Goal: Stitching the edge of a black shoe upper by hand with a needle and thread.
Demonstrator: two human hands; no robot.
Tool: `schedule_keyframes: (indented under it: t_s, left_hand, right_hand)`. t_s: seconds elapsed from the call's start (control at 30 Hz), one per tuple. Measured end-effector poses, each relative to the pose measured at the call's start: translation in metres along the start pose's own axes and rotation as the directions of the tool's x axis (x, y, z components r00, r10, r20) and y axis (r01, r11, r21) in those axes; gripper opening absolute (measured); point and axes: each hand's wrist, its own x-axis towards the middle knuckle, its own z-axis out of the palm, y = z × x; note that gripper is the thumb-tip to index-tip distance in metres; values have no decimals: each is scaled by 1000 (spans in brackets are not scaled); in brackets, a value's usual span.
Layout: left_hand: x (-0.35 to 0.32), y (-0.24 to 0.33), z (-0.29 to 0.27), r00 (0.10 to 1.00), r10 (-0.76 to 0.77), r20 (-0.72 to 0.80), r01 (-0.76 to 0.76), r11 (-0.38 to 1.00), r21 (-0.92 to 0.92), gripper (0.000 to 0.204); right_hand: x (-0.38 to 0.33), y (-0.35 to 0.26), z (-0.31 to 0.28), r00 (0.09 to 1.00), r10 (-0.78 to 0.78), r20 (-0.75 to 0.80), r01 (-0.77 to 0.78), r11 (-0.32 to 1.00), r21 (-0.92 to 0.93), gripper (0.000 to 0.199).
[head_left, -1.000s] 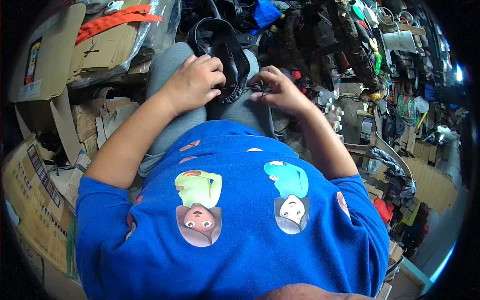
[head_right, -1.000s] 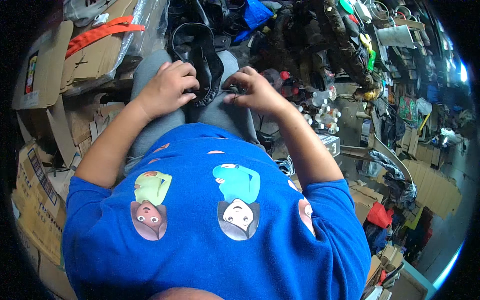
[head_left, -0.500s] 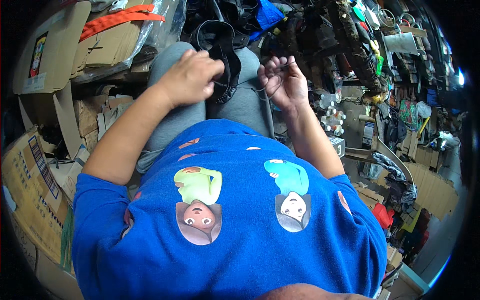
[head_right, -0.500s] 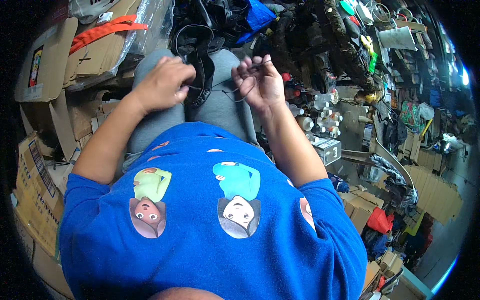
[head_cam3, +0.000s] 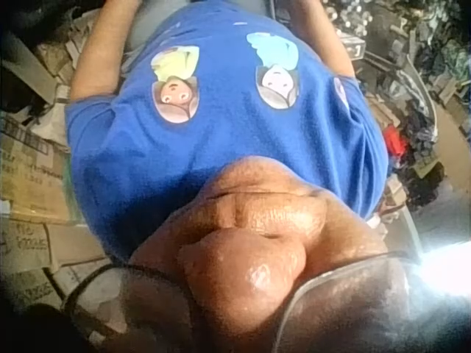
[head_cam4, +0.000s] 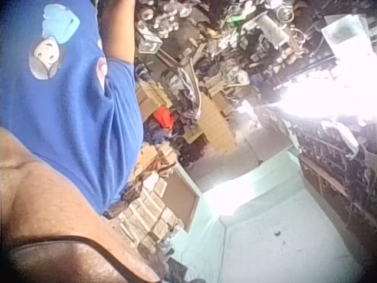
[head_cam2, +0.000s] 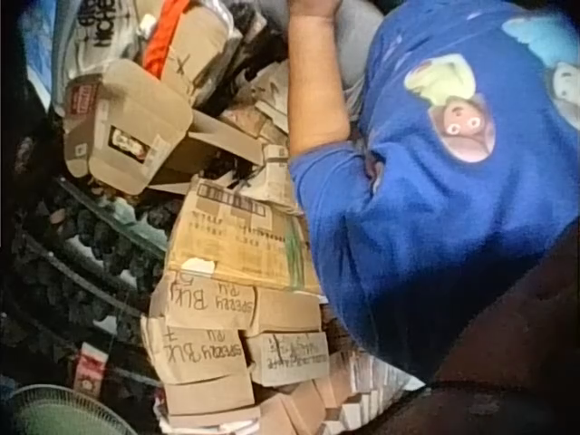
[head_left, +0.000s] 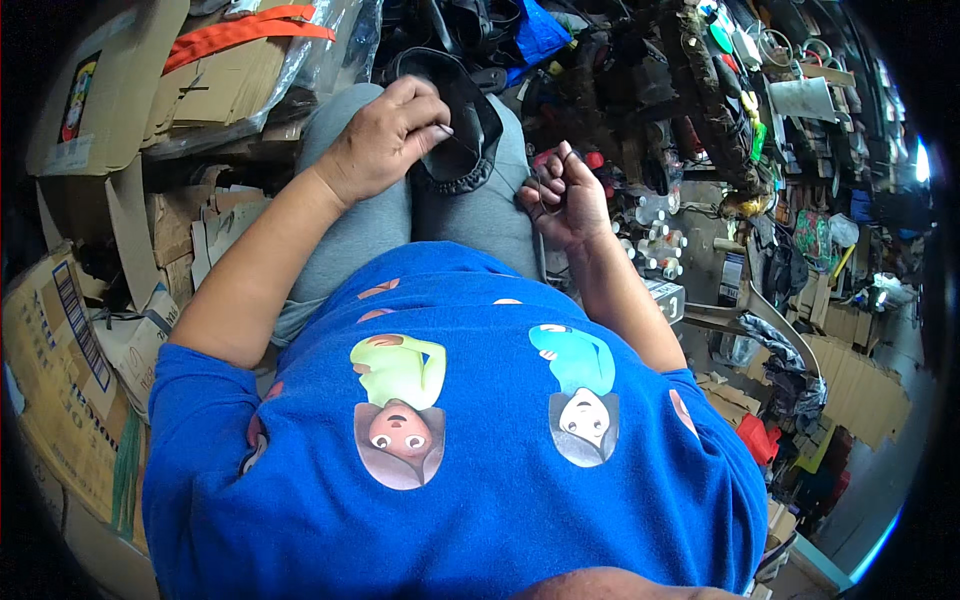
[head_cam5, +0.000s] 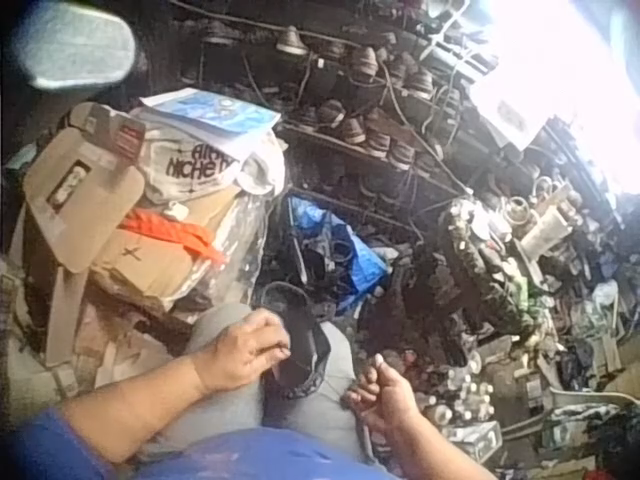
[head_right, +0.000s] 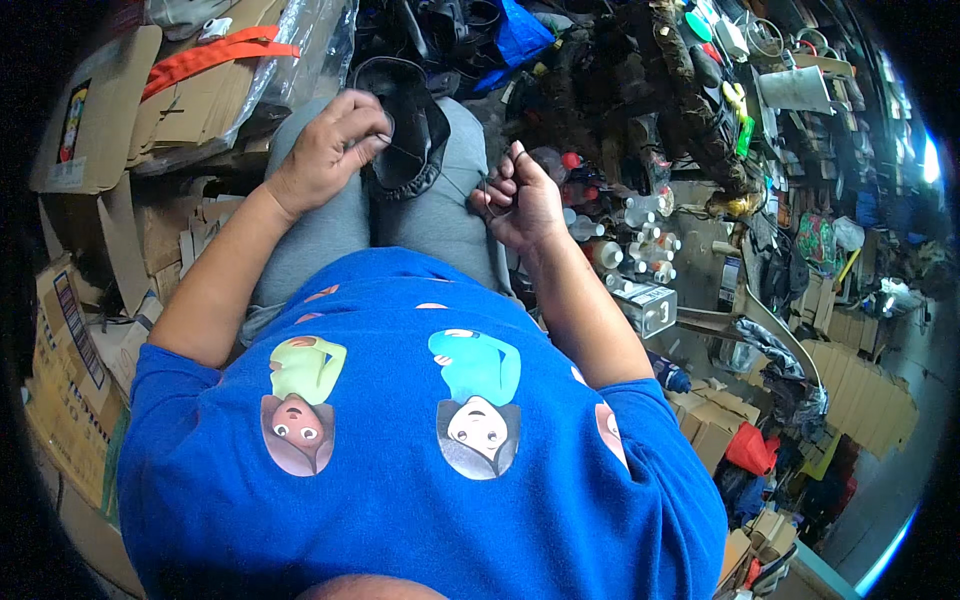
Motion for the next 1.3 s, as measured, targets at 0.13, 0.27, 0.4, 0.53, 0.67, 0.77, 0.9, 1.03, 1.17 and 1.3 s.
schedule_keyframes:
  t_s: [0.13, 0.27, 0.4, 0.53, 0.67, 0.77, 0.9, 1.03, 1.17, 1.3]
  left_hand:
    - [14, 5, -23, 987, 123, 101, -155, 888, 433, 14]
    - [20, -11, -26, 985, 166, -51, -117, 851, 512, 8]
    - [15, -13, -4, 959, -240, -148, 164, 903, -396, 14]
    - [6, -2, 17, 937, -319, 142, 223, 232, -947, 34]
    - [5, 6, 25, 848, -464, 255, 263, -49, -964, 36]
    - [5, 0, 29, 814, -512, 274, 276, -75, -958, 38]
    - [2, -2, 25, 792, -553, 258, 290, -31, -956, 37]
    - [-1, -10, 11, 851, -429, 304, 312, -52, -948, 32]
    - [1, 7, -1, 787, -580, 211, 392, 206, -897, 24]
    - [3, 15, -53, 995, 94, -28, -78, 930, 358, 9]
  right_hand:
    - [0, 0, -1, 1000, -5, -29, 4, 1000, -28, 39]
    - [1, 2, 3, 999, -16, -37, 13, 996, -83, 39]
    - [6, 4, 0, 999, -1, -36, -2, 995, -97, 38]
    - [6, 7, 5, 999, -15, -38, 11, 994, -106, 38]
    - [4, 6, 5, 997, -38, -73, 33, 997, -64, 37]
    - [1, 2, 2, 989, -88, -118, 82, 995, -55, 36]
    - [-4, -5, 0, 987, -140, -79, 135, 989, -61, 38]
    - [-9, -17, -20, 985, -173, -11, 171, 980, -102, 38]
    - [-11, -24, -40, 994, -108, -11, 105, 985, -139, 30]
    - [-22, -56, -82, 998, -51, 21, 40, 421, -906, 29]
